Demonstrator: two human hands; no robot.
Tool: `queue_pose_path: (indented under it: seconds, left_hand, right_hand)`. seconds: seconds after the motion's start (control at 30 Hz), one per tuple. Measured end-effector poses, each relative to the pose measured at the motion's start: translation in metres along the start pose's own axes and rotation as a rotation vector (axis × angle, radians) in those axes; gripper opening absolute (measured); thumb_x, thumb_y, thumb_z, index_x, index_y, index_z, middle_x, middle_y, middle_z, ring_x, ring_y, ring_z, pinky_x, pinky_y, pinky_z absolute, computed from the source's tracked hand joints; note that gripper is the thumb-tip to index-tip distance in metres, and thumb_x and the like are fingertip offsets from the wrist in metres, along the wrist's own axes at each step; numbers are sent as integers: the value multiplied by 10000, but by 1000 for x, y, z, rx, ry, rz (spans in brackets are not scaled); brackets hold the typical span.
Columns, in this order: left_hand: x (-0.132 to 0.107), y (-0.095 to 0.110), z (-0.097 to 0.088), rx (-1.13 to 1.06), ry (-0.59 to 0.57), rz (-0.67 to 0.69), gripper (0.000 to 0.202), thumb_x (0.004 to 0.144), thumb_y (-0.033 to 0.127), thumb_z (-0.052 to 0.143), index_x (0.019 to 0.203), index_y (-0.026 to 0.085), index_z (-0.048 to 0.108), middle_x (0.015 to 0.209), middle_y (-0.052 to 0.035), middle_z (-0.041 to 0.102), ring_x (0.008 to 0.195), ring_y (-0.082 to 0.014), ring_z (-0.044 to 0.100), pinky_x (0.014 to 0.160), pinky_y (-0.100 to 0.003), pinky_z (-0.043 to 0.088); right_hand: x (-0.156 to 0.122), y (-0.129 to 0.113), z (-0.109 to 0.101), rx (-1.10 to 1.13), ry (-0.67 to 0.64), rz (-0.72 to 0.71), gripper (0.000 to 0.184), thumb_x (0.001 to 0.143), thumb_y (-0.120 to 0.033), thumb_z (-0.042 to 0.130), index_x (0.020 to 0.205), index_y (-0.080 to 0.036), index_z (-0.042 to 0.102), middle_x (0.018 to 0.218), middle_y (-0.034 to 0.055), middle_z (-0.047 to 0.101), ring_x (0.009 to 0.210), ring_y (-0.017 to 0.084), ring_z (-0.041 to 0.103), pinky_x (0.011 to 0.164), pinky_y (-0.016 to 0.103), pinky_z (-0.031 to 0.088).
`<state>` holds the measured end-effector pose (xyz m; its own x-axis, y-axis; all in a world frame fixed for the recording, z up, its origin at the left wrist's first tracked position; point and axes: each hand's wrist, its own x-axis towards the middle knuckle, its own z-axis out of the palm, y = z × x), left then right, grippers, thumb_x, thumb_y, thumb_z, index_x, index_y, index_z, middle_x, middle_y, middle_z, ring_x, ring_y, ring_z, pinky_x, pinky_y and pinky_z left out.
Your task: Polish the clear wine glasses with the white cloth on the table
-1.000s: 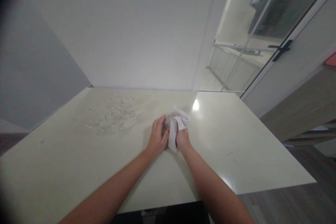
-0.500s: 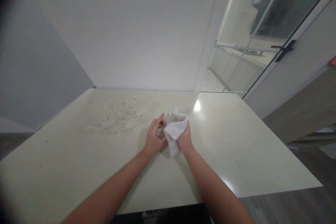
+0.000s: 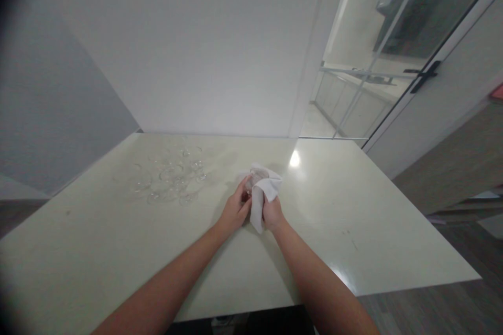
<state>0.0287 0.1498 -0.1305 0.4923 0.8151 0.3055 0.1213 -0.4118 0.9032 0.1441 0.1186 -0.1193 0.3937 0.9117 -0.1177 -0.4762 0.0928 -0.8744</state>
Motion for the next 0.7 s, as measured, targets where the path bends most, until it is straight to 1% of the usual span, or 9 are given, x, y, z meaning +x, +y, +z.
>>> queue_pose_path:
  seconds: [0.07, 0.13, 0.17, 0.27, 0.37, 0.43, 0.5, 0.6, 0.7]
  left_hand:
    - [0, 0, 0, -50, -73, 25, 642, 930, 355, 473, 1507, 196, 241, 968, -62, 640, 820, -198, 614, 861, -375, 502]
    - [-1, 0, 2, -141, -125, 81, 642, 916, 398, 499, 1480, 179, 286, 1082, -106, 625, 947, -226, 613, 928, -395, 485]
    - [-2, 0, 4, -188, -140, 84, 632, 907, 409, 514, 1455, 175, 306, 1094, -116, 622, 960, -229, 614, 919, -390, 492]
    - [-5, -1, 9, -253, -110, -6, 508, 911, 381, 505, 1348, 193, 327, 938, -71, 641, 768, -190, 622, 728, -320, 525]
    - [-5, 1, 11, -72, -12, -37, 360, 891, 293, 523, 1215, 211, 387, 870, -30, 625, 739, -178, 609, 698, -290, 491]
    - [-4, 2, 11, 103, 18, -46, 331, 861, 238, 546, 1166, 217, 417, 851, -17, 611, 749, -184, 605, 705, -291, 466]
    - [-2, 4, 10, 166, 31, -57, 303, 854, 212, 537, 1135, 219, 423, 810, -1, 588, 716, -178, 586, 676, -280, 438]
    - [0, 6, 7, -62, -17, -56, 206, 892, 293, 518, 1054, 215, 416, 723, 28, 531, 626, -143, 531, 585, -234, 397]
    - [1, 8, 2, -417, -209, -167, 335, 882, 483, 562, 989, 211, 399, 604, 66, 467, 477, -102, 438, 467, -191, 328]
  right_hand:
    - [1, -4, 0, 41, -6, -57, 381, 623, -507, 746, 844, -216, 639, 797, 17, 731, 731, 215, 675, 665, 339, 575]
    - [2, -10, 0, 50, -35, -91, 317, 630, -428, 751, 831, -213, 634, 780, 2, 717, 703, 196, 655, 663, 332, 571]
    - [2, -12, -1, 39, -53, -94, 295, 635, -410, 748, 817, -209, 631, 758, 0, 708, 682, 191, 645, 651, 330, 568]
    - [4, -17, -1, -5, -65, -138, 283, 651, -389, 748, 816, -197, 623, 737, 5, 696, 655, 183, 632, 616, 318, 556]
    - [5, -16, -1, -26, 1, -215, 304, 674, -365, 757, 884, -193, 620, 824, 21, 712, 692, 174, 640, 631, 297, 552]
    - [5, -13, 0, -28, 27, -224, 294, 692, -361, 746, 897, -192, 619, 858, 28, 717, 714, 172, 644, 653, 295, 552]
    - [5, -12, 0, -21, 32, -218, 272, 696, -361, 733, 880, -194, 622, 820, 19, 711, 693, 169, 639, 656, 297, 552]
    - [4, -13, -1, -15, 61, -245, 268, 672, -367, 738, 853, -202, 629, 727, -12, 682, 576, 140, 584, 578, 280, 534]
    - [2, -18, -5, -44, 19, -192, 285, 638, -419, 758, 766, -203, 624, 622, -18, 640, 488, 132, 529, 492, 282, 508]
